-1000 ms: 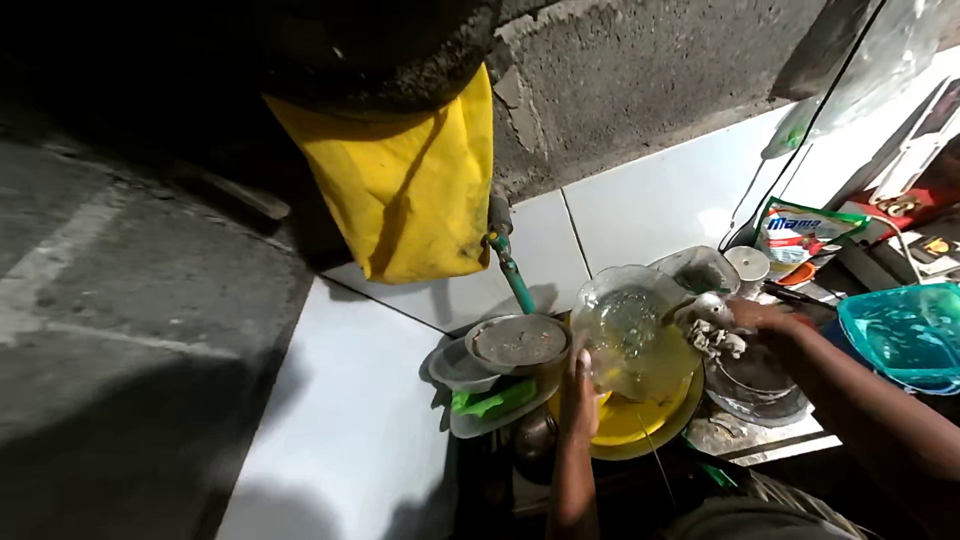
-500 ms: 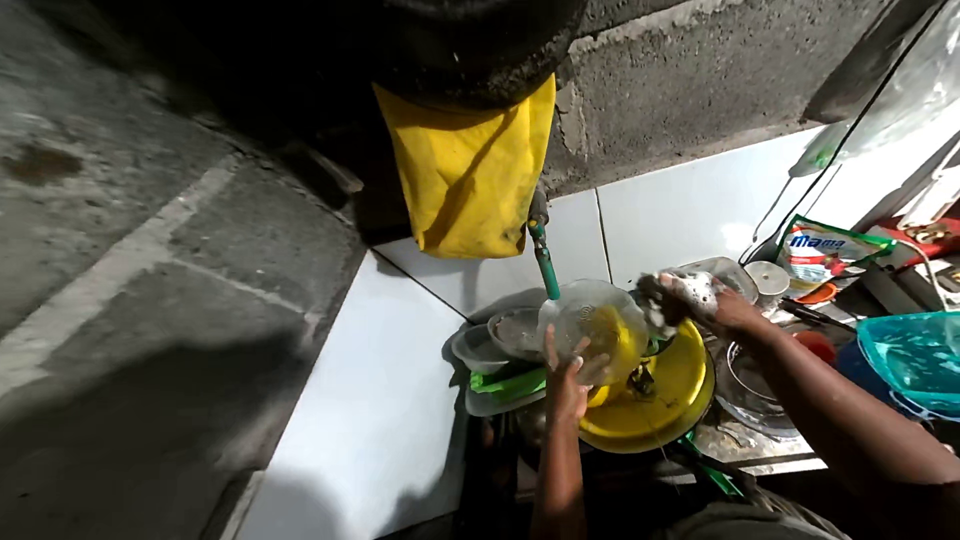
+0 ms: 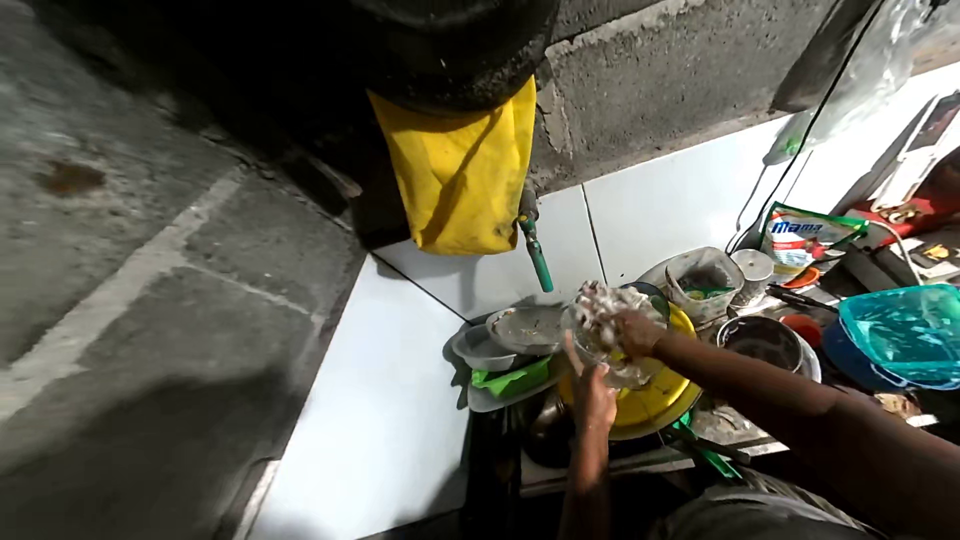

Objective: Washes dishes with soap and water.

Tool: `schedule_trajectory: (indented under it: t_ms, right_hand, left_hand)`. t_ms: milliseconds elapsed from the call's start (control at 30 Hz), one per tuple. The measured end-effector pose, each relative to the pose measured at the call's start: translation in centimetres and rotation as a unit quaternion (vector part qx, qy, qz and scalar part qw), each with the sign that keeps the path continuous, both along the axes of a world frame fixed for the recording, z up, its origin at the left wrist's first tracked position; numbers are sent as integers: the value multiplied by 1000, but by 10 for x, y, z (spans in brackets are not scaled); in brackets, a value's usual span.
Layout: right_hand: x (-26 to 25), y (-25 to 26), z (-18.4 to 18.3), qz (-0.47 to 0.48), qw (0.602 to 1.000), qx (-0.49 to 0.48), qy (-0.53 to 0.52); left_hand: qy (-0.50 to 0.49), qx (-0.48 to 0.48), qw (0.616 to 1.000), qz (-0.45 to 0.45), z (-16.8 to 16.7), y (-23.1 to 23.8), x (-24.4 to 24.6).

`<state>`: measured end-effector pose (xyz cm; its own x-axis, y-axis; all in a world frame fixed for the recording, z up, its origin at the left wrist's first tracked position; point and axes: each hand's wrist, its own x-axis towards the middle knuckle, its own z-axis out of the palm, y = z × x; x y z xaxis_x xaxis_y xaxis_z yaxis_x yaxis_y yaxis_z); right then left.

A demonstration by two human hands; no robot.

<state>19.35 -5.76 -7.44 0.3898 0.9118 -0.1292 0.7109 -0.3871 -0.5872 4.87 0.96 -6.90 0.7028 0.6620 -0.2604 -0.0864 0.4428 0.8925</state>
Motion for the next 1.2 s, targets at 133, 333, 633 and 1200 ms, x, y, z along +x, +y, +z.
schedule_trajectory:
  t_ms: [133, 333, 633, 1200]
  right_hand:
    - [-30, -25, 8, 68, 997, 4, 26]
    - [-1, -10, 9, 8, 999, -8, -49]
    - [12, -16, 12, 22, 996, -62, -65]
    - [-12, -43, 13, 133, 985, 28, -102]
  left_hand:
    - [-21, 29, 999, 28, -2, 20, -12]
    - [0, 6, 1000, -18, 7, 5, -3]
    - [-30, 24, 999, -20, -7, 4, -1]
    - [44, 14, 997, 55, -3, 40, -3]
